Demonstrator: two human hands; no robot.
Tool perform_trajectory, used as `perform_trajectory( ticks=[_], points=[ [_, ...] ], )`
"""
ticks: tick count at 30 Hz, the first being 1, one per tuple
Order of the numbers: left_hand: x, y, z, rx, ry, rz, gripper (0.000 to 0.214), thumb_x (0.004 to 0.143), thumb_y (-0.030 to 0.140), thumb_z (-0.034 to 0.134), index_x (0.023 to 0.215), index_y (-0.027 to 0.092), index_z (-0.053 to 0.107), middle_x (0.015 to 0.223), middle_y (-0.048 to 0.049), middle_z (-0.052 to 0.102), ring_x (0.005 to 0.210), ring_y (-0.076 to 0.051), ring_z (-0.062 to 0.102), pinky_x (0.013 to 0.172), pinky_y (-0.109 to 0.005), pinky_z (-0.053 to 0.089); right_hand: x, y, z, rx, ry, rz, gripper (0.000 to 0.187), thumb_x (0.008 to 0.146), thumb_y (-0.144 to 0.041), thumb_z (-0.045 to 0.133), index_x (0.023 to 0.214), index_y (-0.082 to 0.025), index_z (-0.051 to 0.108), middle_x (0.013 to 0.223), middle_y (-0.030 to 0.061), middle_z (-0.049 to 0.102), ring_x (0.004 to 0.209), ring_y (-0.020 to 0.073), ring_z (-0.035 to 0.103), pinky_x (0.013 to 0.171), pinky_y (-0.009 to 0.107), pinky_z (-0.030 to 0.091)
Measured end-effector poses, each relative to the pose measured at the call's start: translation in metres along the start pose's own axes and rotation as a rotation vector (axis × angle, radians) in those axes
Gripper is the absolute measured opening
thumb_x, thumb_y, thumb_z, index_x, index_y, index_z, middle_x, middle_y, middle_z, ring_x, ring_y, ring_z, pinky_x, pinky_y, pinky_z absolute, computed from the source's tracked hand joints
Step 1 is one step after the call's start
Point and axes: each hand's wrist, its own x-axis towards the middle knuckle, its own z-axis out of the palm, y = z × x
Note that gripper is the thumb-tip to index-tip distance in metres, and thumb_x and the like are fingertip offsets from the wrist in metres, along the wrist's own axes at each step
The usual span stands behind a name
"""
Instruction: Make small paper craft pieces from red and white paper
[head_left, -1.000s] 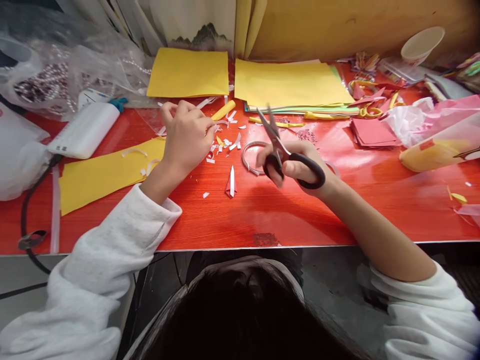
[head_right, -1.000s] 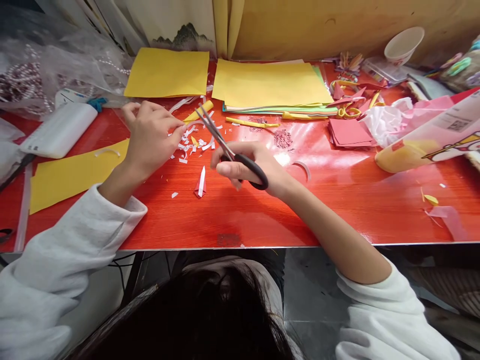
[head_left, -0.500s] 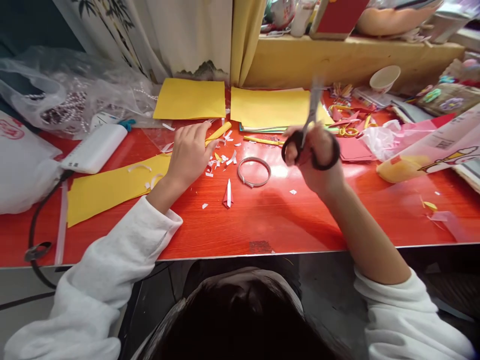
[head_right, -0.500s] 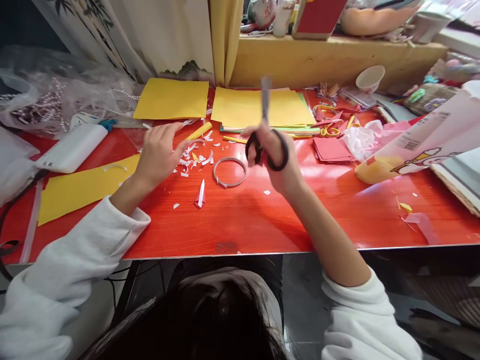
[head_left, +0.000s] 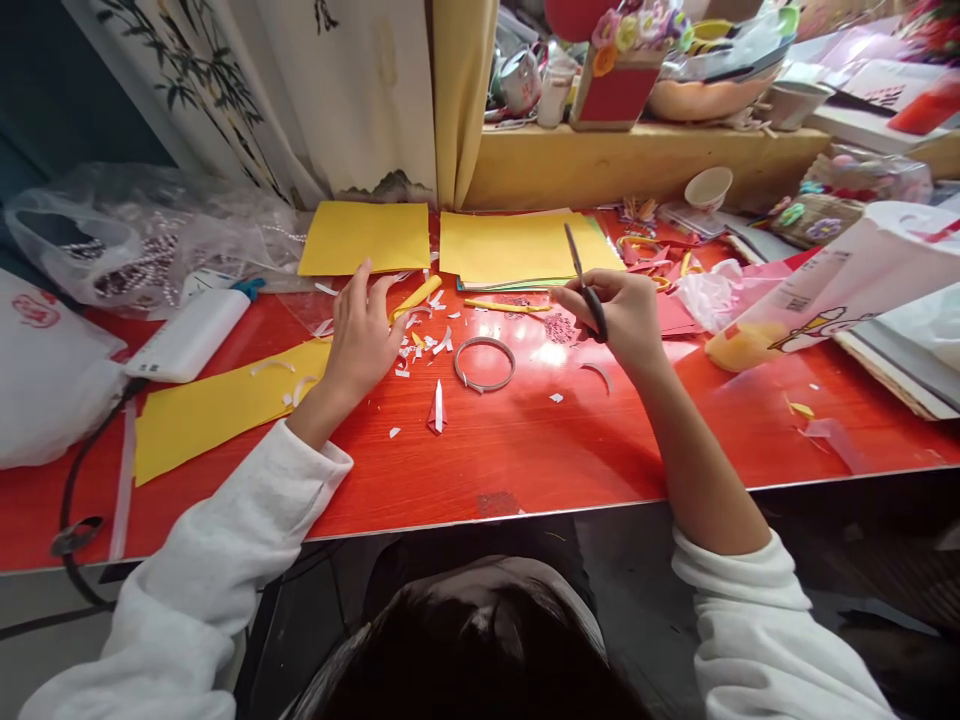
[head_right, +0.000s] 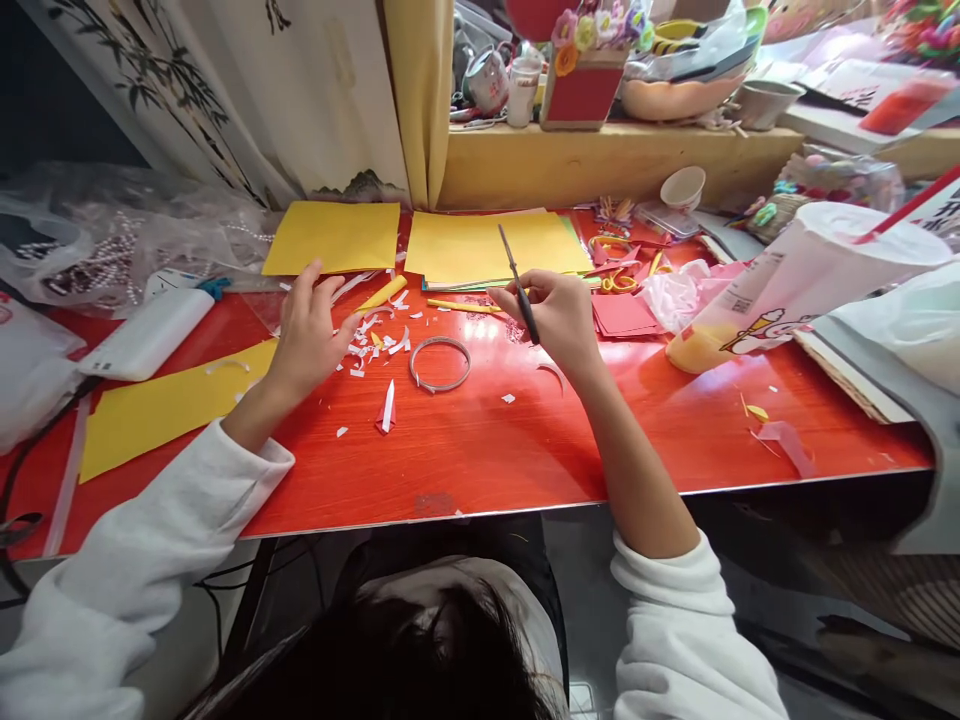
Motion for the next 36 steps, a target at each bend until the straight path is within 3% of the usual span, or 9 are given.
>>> perform_trajectory(
  ticks=[3,6,8,10,13,16,26,33,36],
  points=[
    [0.0,0.006,-0.003,-0.038,0.039,0.006,0.04,0.09,0.035,0.048,0.128,0.023,0.044,0.15,-0.0125,0.024,0.138,-0.029,0.028,0.112,-0.048,0.027,0.002,0.0,-0.006,-0.066,-0.04,-0.058,0.04,0.069,-0.049,0.07,0.094,-0.019,0.067,0.066,0.0013,0.058,0.06,0.0155,0.054,0.057,0.031,0.044],
    [0.002,0.014,-0.008,-0.113,-0.032,0.056,0.026,0.091,0.033,0.046,0.113,0.022,0.055,0.138,-0.0105,0.041,0.129,-0.024,0.041,0.109,-0.042,0.032,0.003,0.0,-0.011,-0.077,-0.025,-0.007,0.041,0.068,-0.05,0.071,0.093,-0.018,0.066,0.062,0.0007,0.055,0.056,0.0153,0.052,0.055,0.033,0.045],
    [0.003,0.019,-0.013,-0.183,-0.197,0.096,0.022,0.091,0.034,0.046,0.098,0.02,0.061,0.115,-0.0078,0.057,0.114,-0.021,0.051,0.104,-0.041,0.036,0.005,0.002,-0.014,-0.05,0.002,0.065,0.037,0.072,-0.053,0.065,0.085,-0.018,0.065,0.058,0.0003,0.051,0.05,0.0139,0.048,0.049,0.032,0.043],
    [0.004,0.022,-0.017,-0.228,-0.451,0.133,0.025,0.09,0.038,0.048,0.09,0.02,0.065,0.097,-0.0048,0.061,0.103,-0.02,0.051,0.101,-0.042,0.036,0.007,0.005,-0.015,-0.069,0.044,0.07,0.037,0.073,-0.052,0.065,0.09,-0.018,0.063,0.065,0.0023,0.054,0.055,0.0152,0.052,0.051,0.033,0.045],
    [0.005,0.024,-0.025,-0.256,-0.809,0.183,0.027,0.086,0.045,0.052,0.1,0.029,0.068,0.1,-0.0031,0.055,0.105,-0.022,0.045,0.101,-0.043,0.032,0.013,0.015,-0.016,-0.22,0.113,0.021,0.06,0.066,-0.047,0.072,0.116,-0.018,0.054,0.09,0.0083,0.06,0.079,0.0217,0.06,0.065,0.036,0.05],
    [0.004,0.025,-0.031,-0.268,-0.972,0.18,0.032,0.083,0.049,0.054,0.109,0.035,0.064,0.107,-0.0027,0.049,0.109,-0.023,0.04,0.103,-0.042,0.029,0.019,0.026,-0.017,-0.339,0.132,0.024,0.079,0.064,-0.045,0.074,0.13,-0.016,0.042,0.112,0.0144,0.056,0.101,0.027,0.057,0.078,0.039,0.05],
    [-0.005,0.029,-0.024,-0.242,-1.026,0.239,0.031,0.077,0.05,0.06,0.097,0.027,0.061,0.108,-0.0036,0.044,0.109,-0.023,0.038,0.101,-0.04,0.028,0.018,0.03,-0.031,-0.627,0.208,0.04,0.043,0.079,-0.027,0.055,0.121,-0.017,0.051,0.115,0.014,0.062,0.106,0.0286,0.057,0.088,0.042,0.043],
    [-0.009,0.033,-0.018,-0.193,-1.011,0.293,0.012,0.08,0.034,0.058,0.085,0.023,0.059,0.1,-0.0028,0.049,0.1,-0.021,0.043,0.095,-0.039,0.028,0.02,0.035,-0.031,-0.722,0.181,0.099,0.04,0.078,-0.028,0.058,0.116,-0.015,0.058,0.111,0.0152,0.065,0.103,0.0315,0.059,0.083,0.044,0.044],
    [-0.008,0.034,-0.02,-0.271,-1.086,0.294,0.013,0.083,0.031,0.052,0.086,0.022,0.061,0.096,-0.0024,0.051,0.093,-0.018,0.047,0.087,-0.032,0.035,0.02,0.038,-0.032,-0.736,0.154,0.117,0.039,0.078,-0.029,0.058,0.114,-0.015,0.06,0.108,0.0154,0.066,0.098,0.0318,0.06,0.078,0.044,0.044]
  ],
)
